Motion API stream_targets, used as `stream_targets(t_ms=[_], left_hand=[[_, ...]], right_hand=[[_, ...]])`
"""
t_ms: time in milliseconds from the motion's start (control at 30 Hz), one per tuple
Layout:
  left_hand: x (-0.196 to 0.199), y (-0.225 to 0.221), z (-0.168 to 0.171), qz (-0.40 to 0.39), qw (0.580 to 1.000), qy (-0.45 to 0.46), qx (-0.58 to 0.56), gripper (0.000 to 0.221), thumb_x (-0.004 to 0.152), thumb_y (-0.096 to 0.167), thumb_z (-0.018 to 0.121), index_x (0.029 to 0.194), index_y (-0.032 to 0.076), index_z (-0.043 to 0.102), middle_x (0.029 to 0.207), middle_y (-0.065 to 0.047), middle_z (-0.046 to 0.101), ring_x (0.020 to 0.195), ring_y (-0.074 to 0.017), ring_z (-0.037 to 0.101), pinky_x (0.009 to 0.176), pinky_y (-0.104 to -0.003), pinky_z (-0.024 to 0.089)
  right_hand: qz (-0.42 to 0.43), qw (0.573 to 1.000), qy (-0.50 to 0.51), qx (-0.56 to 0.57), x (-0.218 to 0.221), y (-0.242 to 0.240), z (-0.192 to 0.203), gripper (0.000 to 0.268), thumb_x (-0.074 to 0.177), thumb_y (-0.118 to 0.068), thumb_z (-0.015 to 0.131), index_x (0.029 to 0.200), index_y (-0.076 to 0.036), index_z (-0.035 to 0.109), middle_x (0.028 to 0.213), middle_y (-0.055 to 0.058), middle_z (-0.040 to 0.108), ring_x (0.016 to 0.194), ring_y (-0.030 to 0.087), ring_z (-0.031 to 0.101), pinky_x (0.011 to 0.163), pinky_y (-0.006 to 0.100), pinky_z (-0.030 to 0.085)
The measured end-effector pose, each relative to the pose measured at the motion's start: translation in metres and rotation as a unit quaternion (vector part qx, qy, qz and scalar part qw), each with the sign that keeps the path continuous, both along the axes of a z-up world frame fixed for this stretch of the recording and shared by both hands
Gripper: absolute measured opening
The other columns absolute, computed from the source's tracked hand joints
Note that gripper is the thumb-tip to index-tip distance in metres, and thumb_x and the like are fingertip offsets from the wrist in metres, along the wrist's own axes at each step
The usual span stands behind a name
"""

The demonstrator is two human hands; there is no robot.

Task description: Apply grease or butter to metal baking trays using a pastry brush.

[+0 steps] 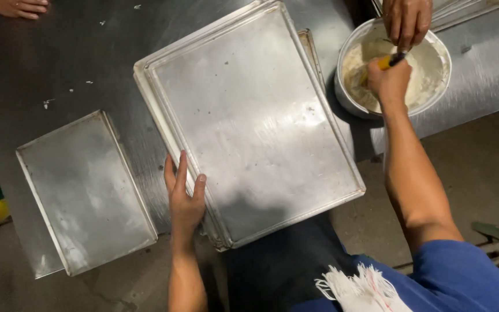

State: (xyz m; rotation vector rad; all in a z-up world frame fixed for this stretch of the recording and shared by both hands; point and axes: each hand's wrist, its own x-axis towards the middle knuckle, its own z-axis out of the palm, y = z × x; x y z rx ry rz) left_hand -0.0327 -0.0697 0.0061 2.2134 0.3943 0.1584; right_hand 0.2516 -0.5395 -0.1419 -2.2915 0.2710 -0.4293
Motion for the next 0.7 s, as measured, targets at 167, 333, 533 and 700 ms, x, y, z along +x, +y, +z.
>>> stream_targets(t_ms=[167, 333, 533, 700], left_hand=[[-0.004, 0.024, -0.015, -0.047, 0.997, 0.002, -0.063, 0.070, 0.097, 0.020, 0.072, 0.159, 0.024, 0.041, 0.171, -0.025, 0.015, 0.158, -0.0429, 0.024, 0.122, -0.052, 0.032], [-0.001, 0.040, -0.002, -0.123, 0.981, 0.112, -0.099, 0.100, 0.082, 0.026, 0.082, 0.161, 0.029, 0.021, 0.170, -0.023, -0.006, 0.155, -0.0430, 0.015, 0.117, -0.055, 0.030], [-0.002, 0.053, -0.021, -0.177, 0.977, 0.039, -0.111, 0.105, 0.084, 0.028, 0.087, 0.165, 0.028, 0.019, 0.170, -0.029, -0.011, 0.157, -0.0468, 0.015, 0.120, -0.056, 0.032], [-0.007, 0.058, -0.028, -0.166, 0.980, -0.008, -0.113, 0.104, 0.082, 0.025, 0.088, 0.165, 0.026, 0.025, 0.170, -0.031, -0.007, 0.159, -0.0485, 0.017, 0.119, -0.050, 0.038]], right_hand=[[0.030, 0.979, -0.098, 0.176, -0.076, 0.020, 0.084, 0.021, 0.107, -0.019, 0.072, 0.104, 0.001, 0.071, 0.096, 0.007, 0.073, 0.082, 0.014, 0.068, 0.074, 0.032, 0.057], [0.095, 0.975, -0.102, 0.174, -0.222, 0.054, 0.159, 0.023, 0.120, -0.015, 0.059, 0.113, 0.004, 0.072, 0.108, 0.006, 0.072, 0.092, 0.011, 0.065, 0.085, 0.027, 0.053], [0.186, 0.972, -0.119, -0.075, -0.293, 0.106, 0.196, 0.018, 0.112, -0.007, 0.061, 0.103, 0.005, 0.070, 0.089, 0.014, 0.069, 0.074, 0.021, 0.065, 0.072, 0.029, 0.052], [0.096, 0.973, -0.157, -0.139, -0.302, 0.123, 0.154, 0.026, 0.106, 0.000, 0.063, 0.081, 0.004, 0.055, 0.077, 0.014, 0.049, 0.062, 0.026, 0.048, 0.059, 0.037, 0.037]])
